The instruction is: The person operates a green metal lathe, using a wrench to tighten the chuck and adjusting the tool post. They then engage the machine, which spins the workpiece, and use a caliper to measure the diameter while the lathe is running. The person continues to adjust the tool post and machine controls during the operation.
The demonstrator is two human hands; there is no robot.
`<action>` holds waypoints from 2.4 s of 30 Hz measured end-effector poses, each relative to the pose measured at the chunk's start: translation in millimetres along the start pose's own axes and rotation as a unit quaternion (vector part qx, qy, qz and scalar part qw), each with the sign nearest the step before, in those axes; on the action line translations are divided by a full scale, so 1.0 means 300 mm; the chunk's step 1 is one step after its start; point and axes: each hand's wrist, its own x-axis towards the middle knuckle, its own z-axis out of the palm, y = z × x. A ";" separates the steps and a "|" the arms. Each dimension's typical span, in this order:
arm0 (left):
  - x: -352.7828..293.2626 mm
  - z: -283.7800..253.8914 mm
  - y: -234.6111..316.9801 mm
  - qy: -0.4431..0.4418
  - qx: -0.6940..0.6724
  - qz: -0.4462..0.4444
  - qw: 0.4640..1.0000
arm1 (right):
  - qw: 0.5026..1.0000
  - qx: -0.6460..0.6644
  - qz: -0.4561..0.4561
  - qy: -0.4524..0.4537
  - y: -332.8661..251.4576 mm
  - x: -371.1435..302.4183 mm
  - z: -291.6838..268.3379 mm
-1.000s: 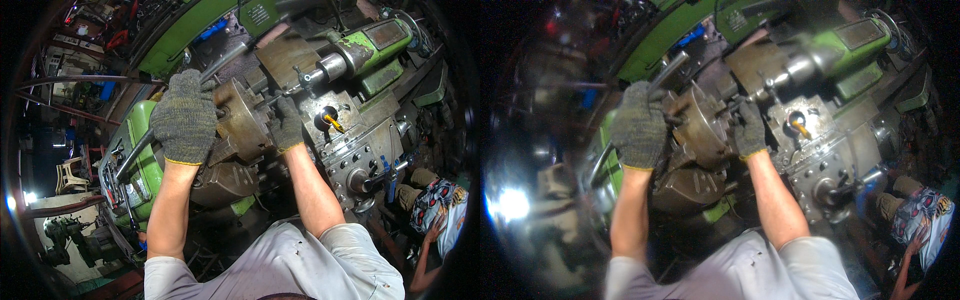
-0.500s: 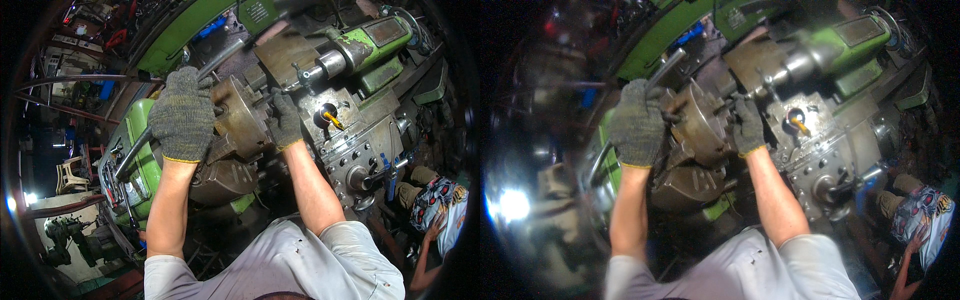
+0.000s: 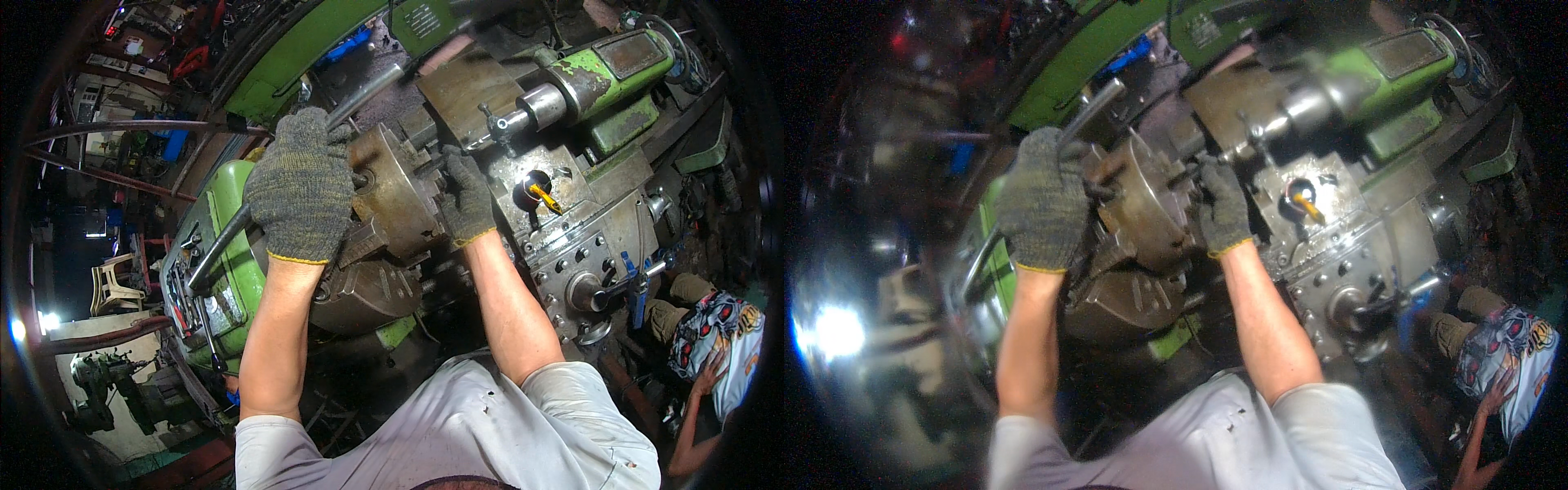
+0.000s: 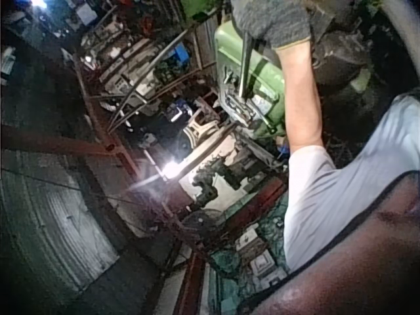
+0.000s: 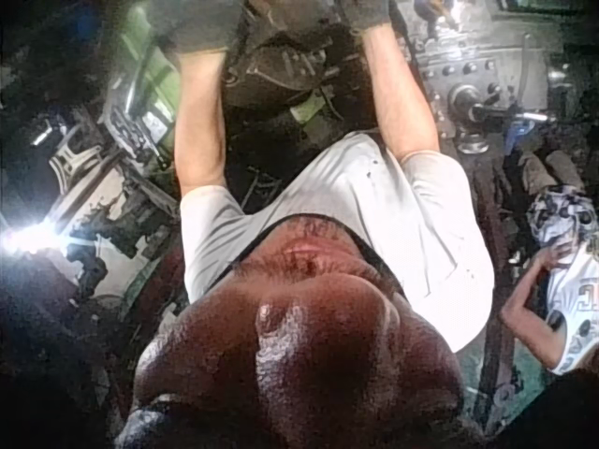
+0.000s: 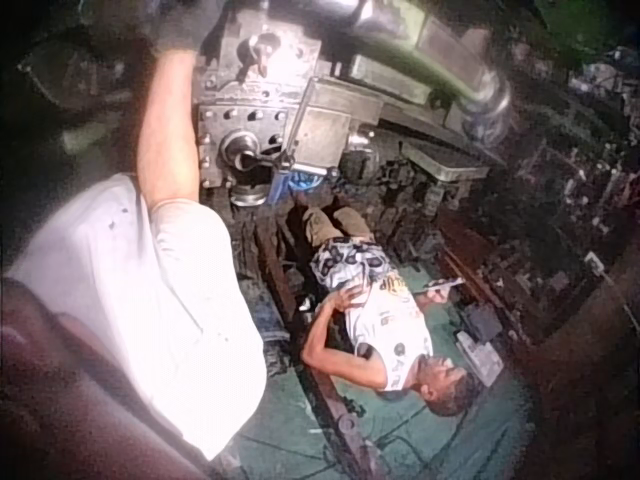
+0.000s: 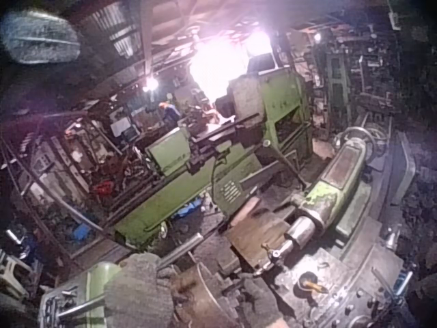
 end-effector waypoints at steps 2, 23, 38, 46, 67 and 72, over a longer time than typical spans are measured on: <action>-0.005 0.007 -0.011 0.006 0.010 0.004 1.000 | 0.998 0.053 0.037 0.007 -0.017 -0.007 0.021; 0.046 0.061 -0.075 0.038 0.038 0.039 0.998 | 0.992 0.099 0.080 0.009 -0.010 0.010 0.002; 0.024 0.057 -0.068 0.044 0.063 0.049 0.996 | 0.988 0.138 0.069 0.013 0.006 0.018 -0.012; -0.004 0.059 -0.066 0.046 0.065 0.059 0.995 | 0.992 0.112 0.059 0.000 -0.010 0.006 0.020; 0.043 -0.051 -0.084 -0.094 -0.030 0.129 0.987 | 0.987 0.123 0.104 0.028 -0.041 -0.018 0.040; 0.016 -0.100 0.019 -0.103 0.005 0.030 0.994 | 0.984 0.163 0.069 -0.013 -0.017 -0.004 0.036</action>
